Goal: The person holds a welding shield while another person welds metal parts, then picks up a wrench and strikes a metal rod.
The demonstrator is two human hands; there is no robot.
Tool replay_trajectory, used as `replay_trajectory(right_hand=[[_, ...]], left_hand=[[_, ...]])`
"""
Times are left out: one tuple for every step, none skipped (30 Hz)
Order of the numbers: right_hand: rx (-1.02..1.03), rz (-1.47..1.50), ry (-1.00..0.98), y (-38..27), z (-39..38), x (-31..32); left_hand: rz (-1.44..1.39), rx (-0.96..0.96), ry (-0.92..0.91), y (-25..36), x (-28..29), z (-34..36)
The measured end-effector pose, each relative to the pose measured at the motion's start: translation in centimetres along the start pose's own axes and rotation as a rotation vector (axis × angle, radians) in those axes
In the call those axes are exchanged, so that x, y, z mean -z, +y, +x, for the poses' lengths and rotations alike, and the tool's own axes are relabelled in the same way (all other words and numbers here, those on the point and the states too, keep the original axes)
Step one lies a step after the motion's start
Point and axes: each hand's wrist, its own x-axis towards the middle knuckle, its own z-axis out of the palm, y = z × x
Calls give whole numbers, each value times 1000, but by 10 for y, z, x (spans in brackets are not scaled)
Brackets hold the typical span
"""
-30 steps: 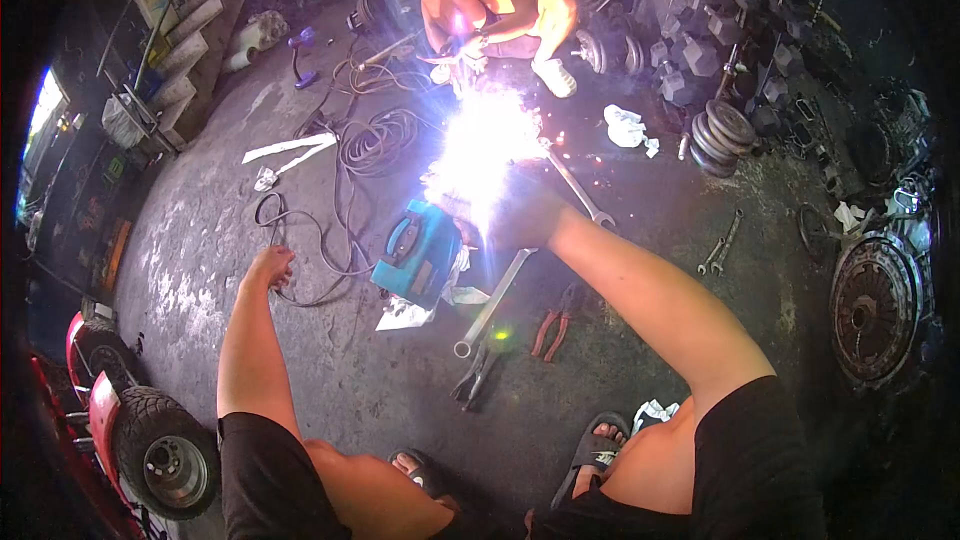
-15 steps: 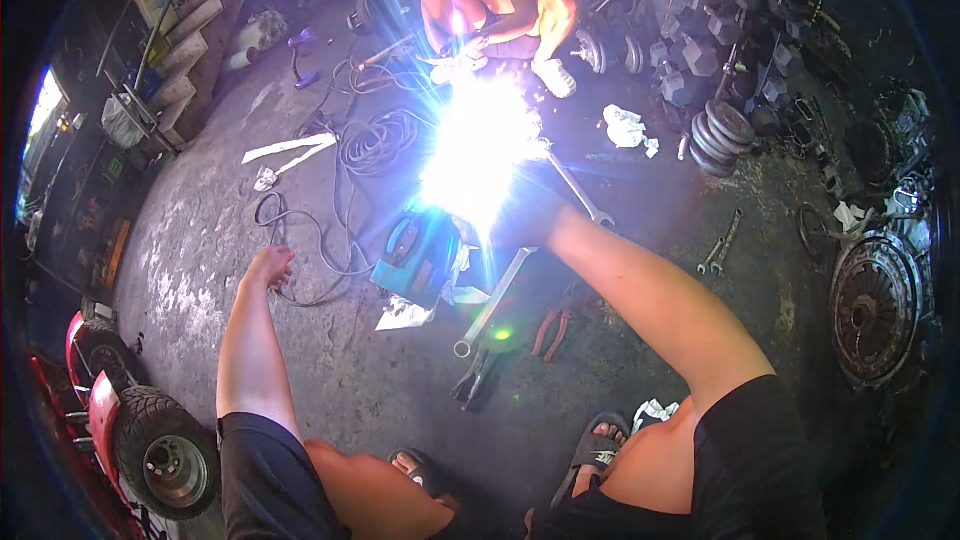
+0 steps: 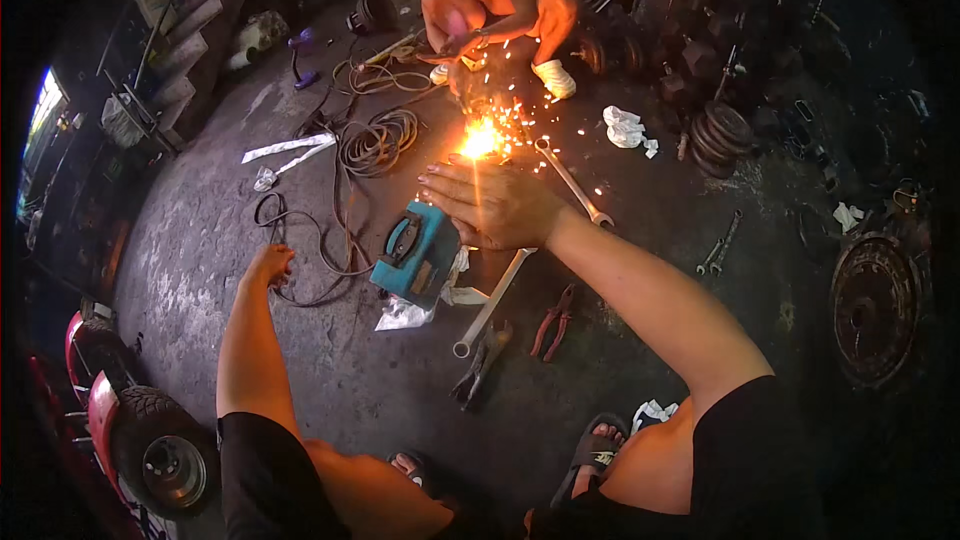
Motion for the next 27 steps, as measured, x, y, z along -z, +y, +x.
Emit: replay_trajectory(right_hand=[[15,9,45,-2,1,2],[12,14,75,-3,2,4],[-6,10,78,-4,3,6],[9,0,79,-5,4,7],[9,6,76,-4,4,8],[-6,17,53,-4,4,8],[9,13,73,-4,4,7],[9,-2,68,-4,2,6],[-4,-9,69,-5,1,4],[10,-16,64,-7,-1,1],[26,9,53,-10,-3,-3],[24,39,38,-14,-4,-8],[43,30,45,-20,-7,-12],[56,92,21,-27,-10,-17],[43,148,-88,-31,-13,-21],[68,156,-6,-34,-16,-25],[73,175,4,-35,-18,-28],[63,196,-28,-36,-20,-30],[85,198,14,-35,-22,-32],[71,187,6,-34,-23,-33],[34,181,1,-33,-25,-33],[58,174,-2,-31,-25,-32],[60,154,27,-30,-24,-31],[46,135,46,-28,-23,-28],[70,131,54,-26,-22,-25],[9,162,-23,-22,-23,-20],[-58,182,-119,-15,-23,-14]], left_hand=[[2,11,-3,-2,0,1],[2,-15,-12,-2,0,2],[5,13,-7,-3,0,2],[-28,30,-11,-3,1,2],[-50,14,-24,-3,1,2],[-61,47,-15,-3,1,1],[-61,55,-21,-2,1,0],[-55,17,-34,-1,1,-1],[-61,63,-26,0,1,-3],[-71,67,-20,1,1,-5],[-78,40,-18,2,1,-6],[-83,69,-13,2,1,-8],[-34,55,-6,3,1,-10],[31,-1,-6,3,1,-11],[16,40,-1,3,1,-12],[-33,43,3,3,1,-13],[-63,24,8,2,1,-14],[-86,49,7,2,1,-15],[-68,38,11,1,1,-15],[-35,2,14,0,2,-15],[-52,27,17,-1,2,-15],[-51,49,15,-2,2,-14],[-70,24,2,-3,3,-12],[-55,70,18,-4,4,-11],[-85,68,3,-5,4,-10],[-120,66,-11,-7,4,-9],[-137,64,-4,-8,4,-8]])
